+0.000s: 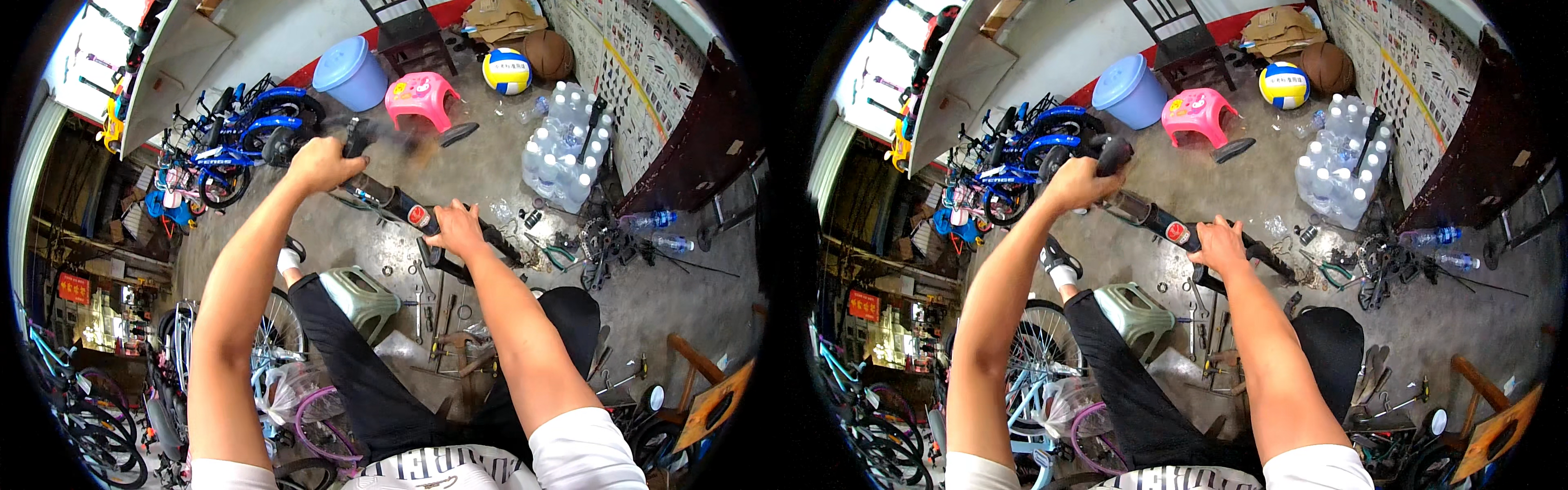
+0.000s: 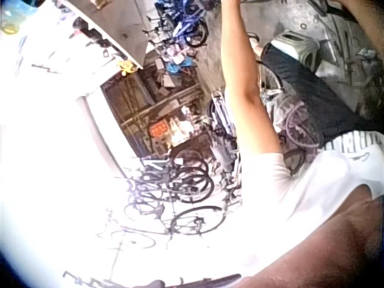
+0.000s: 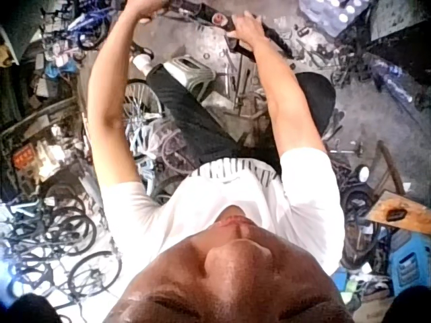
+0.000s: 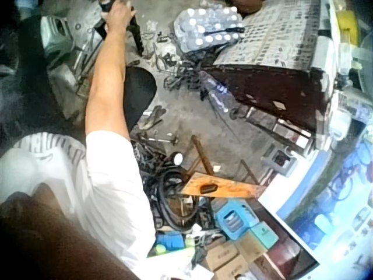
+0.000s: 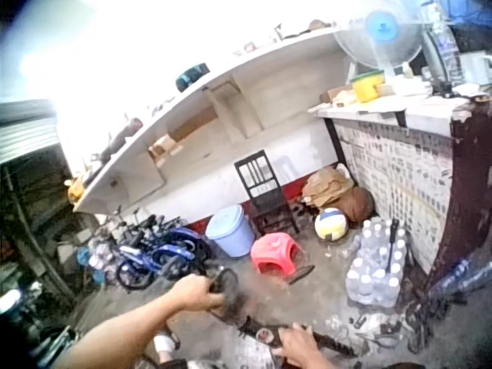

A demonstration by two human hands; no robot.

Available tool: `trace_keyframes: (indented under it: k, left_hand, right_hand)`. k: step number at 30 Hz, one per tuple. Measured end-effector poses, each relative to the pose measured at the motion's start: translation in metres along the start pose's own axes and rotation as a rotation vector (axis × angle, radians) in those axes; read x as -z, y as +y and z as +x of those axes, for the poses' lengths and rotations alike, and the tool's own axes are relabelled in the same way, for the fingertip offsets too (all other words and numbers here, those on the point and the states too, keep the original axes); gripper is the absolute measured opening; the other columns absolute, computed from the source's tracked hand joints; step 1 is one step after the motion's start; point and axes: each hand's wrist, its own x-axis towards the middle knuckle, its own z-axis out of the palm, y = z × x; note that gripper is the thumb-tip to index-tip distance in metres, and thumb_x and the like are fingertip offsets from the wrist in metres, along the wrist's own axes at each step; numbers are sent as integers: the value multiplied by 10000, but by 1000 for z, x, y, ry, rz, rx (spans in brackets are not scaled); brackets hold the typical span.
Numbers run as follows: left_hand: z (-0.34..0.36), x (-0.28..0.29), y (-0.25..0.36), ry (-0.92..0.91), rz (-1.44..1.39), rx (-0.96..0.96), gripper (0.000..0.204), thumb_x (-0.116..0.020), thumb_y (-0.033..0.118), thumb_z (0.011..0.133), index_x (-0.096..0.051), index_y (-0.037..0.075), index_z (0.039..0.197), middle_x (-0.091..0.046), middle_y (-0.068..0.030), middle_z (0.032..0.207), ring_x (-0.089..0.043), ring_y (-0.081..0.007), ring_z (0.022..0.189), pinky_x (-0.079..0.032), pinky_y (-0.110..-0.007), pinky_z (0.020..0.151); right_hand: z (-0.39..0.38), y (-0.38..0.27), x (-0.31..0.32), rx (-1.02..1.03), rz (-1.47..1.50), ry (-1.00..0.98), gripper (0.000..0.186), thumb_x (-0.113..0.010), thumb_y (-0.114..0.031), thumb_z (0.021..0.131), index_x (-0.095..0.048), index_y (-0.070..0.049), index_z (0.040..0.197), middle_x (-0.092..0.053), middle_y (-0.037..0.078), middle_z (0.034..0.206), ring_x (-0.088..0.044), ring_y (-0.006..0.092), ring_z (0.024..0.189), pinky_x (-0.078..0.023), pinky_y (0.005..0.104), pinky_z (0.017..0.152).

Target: The person uses a hammer to tap and detach components from a bicycle front fork assembly while sitting on the floor.

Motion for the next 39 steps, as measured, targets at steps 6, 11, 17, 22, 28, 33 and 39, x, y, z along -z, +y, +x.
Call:
trace_keyframes:
  k: [6,11,17,22,28,33,39]
  left_hand:
    - [4,4,8,-168,-221,257,550,-651,467,808,-712,-76,754,-692,-163,637,-722,-262,621,-574,-373,640]
    - [2,-17,-10,116,-100,-20,499,-672,441,788,-683,-57,777,-671,-226,699,-695,-369,693,-548,-420,667]
    - [-10,-21,-19,303,-65,-290,419,-737,387,801,-627,-14,751,-639,-228,664,-664,-399,650,-512,-478,605]
    - [2,-7,-9,107,123,-102,559,-607,516,848,-687,-30,758,-676,-226,700,-696,-394,707,-564,-487,696]
    - [6,-1,-11,-236,-308,321,488,-596,465,856,-654,-1,722,-642,-125,638,-637,-228,522,-484,-362,504]
    - [-14,51,-52,227,366,-2,434,-656,476,846,-647,47,911,-697,-189,795,-693,-374,771,-534,-494,673]
    - [-73,69,-64,569,556,-288,380,-752,351,823,-585,84,1036,-660,-126,894,-667,-338,854,-513,-449,698]
  right_hand:
    - [-1,-4,4,-29,-11,-3,472,-834,-409,679,-679,-86,985,-724,32,1006,-547,233,1119,-369,548,956]
    - [-2,-1,0,-6,-9,46,493,-829,-429,689,-675,-88,1009,-724,36,1016,-543,241,1129,-376,571,948]
    - [1,2,4,10,-11,-35,506,-816,-459,704,-669,-94,1021,-726,41,1004,-535,251,1137,-380,575,937]
    - [2,3,3,17,-20,-17,507,-823,-451,704,-668,-85,1019,-719,47,1002,-537,254,1138,-378,580,950]
    - [-1,-3,4,8,15,-38,496,-842,-398,689,-671,-83,1033,-725,55,1028,-551,262,1162,-372,610,989]
    - [5,8,8,-35,7,58,507,-839,-447,675,-666,-90,991,-729,46,959,-576,256,1126,-394,557,943]
    - [7,6,19,31,-2,-45,807,-829,-613,638,-593,-95,1210,-628,133,1245,-495,311,1271,-380,607,994]
